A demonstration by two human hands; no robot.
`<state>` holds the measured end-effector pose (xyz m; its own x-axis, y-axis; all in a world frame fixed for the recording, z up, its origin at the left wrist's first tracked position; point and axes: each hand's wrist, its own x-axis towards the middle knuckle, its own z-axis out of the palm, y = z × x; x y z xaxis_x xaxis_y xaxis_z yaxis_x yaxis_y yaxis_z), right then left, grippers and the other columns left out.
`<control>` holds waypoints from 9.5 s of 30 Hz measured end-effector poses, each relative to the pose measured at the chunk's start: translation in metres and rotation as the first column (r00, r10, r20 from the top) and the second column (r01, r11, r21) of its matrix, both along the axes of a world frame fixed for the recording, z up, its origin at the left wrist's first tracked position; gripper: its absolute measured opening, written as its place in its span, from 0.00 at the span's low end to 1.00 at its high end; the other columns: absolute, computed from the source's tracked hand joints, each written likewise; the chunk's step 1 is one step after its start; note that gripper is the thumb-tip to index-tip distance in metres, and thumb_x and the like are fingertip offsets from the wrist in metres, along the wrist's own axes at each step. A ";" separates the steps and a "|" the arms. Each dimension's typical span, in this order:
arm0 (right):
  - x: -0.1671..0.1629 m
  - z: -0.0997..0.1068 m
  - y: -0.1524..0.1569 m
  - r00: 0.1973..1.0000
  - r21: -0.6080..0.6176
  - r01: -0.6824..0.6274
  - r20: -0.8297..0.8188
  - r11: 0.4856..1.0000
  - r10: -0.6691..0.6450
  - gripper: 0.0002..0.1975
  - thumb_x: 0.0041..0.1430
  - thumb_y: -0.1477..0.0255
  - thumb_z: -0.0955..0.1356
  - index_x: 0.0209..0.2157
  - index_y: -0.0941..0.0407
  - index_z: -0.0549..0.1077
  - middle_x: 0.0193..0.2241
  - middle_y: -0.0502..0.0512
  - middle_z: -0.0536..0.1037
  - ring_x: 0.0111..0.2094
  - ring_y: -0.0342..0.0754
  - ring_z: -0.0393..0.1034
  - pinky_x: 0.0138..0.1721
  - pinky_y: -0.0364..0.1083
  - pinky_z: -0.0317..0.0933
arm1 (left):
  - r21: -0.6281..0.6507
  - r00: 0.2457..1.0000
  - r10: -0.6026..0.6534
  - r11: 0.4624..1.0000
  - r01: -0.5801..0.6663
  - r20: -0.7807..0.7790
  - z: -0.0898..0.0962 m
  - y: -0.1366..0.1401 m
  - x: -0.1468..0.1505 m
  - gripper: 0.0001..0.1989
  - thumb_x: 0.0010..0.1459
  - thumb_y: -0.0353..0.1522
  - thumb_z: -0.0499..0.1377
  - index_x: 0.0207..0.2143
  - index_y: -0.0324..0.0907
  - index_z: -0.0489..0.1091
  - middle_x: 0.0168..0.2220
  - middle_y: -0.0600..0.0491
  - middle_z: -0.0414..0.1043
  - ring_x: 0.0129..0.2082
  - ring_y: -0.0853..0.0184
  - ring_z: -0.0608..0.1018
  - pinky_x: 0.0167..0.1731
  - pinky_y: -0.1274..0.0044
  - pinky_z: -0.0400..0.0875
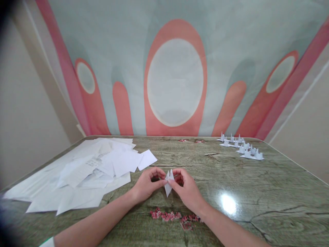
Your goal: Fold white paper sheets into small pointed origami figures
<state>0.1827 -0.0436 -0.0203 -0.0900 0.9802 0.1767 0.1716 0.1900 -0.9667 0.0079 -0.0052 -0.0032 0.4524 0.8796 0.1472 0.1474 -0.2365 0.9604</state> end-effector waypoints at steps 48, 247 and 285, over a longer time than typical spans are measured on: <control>0.011 0.020 -0.006 0.944 -0.169 -0.325 -0.008 0.930 0.329 0.16 0.55 0.59 0.65 0.28 0.59 0.71 0.22 0.47 0.67 0.25 0.41 0.57 0.27 0.40 0.52 | -0.186 0.965 -0.053 0.977 0.103 0.258 0.008 -0.015 0.001 0.12 0.48 0.37 0.63 0.27 0.36 0.66 0.25 0.54 0.67 0.26 0.72 0.68 0.30 0.79 0.62; 0.005 0.012 -0.012 0.931 -0.072 -0.226 -0.309 0.972 0.194 0.08 0.55 0.67 0.67 0.30 0.57 0.72 0.26 0.48 0.67 0.30 0.42 0.60 0.35 0.42 0.55 | -0.010 0.993 0.114 0.993 -0.115 -0.036 0.018 -0.045 0.013 0.17 0.57 0.41 0.54 0.27 0.35 0.71 0.23 0.55 0.68 0.23 0.72 0.67 0.25 0.82 0.61; 0.005 0.022 -0.016 0.997 0.224 -0.076 0.040 0.972 0.069 0.06 0.53 0.68 0.68 0.33 0.55 0.70 0.32 0.52 0.70 0.34 0.45 0.65 0.35 0.44 0.61 | 0.877 0.913 0.361 0.480 -0.008 -0.189 0.018 -0.038 0.006 0.07 0.52 0.28 0.55 0.22 0.41 0.67 0.21 0.55 0.69 0.23 0.73 0.71 0.25 0.80 0.63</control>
